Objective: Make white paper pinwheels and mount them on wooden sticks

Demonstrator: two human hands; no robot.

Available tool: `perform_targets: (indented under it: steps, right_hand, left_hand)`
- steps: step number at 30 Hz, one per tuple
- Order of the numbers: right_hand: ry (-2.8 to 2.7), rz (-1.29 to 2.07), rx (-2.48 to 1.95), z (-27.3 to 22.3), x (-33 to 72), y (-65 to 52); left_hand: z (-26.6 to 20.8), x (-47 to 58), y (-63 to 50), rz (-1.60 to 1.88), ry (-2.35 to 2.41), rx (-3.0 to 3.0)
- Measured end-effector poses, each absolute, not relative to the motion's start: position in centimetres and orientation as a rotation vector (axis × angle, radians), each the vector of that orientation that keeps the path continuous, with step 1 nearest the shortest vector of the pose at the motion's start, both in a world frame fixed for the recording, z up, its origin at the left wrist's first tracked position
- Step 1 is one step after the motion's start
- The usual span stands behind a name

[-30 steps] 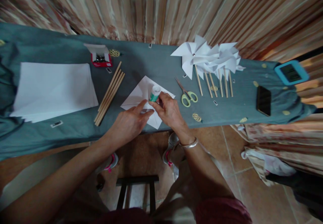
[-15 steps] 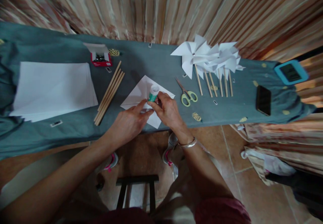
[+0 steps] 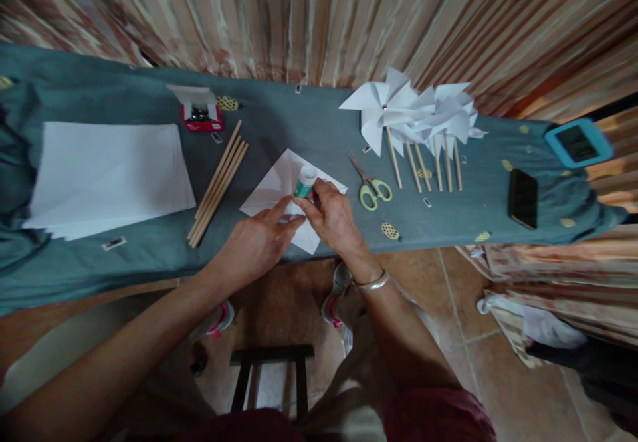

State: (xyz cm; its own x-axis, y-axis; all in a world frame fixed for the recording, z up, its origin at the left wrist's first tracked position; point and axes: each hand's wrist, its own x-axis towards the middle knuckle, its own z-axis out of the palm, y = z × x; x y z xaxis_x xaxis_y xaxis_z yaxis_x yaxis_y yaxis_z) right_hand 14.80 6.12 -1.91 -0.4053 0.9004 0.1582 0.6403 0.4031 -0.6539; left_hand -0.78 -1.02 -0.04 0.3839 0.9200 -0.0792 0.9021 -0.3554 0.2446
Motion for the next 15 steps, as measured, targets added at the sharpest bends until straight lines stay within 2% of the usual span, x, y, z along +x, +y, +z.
perform_targets:
  steps: [6, 10, 15]
  right_hand:
    - [-2.042, 0.82, -1.331, -2.0, 15.3, 6.1]
    - [-1.56, 1.131, -1.22, -2.0, 16.8, 7.2]
    - [-1.092, 1.335, -1.205, -1.3, 18.1, 7.9]
  left_hand:
    - [0.1, -0.8, -1.0, 0.093, 1.623, 2.375]
    - [0.3, -0.7, -1.0, 0.081, 1.622, 2.372]
    - [0.3, -0.9, -1.1, 0.115, 1.61, 2.331]
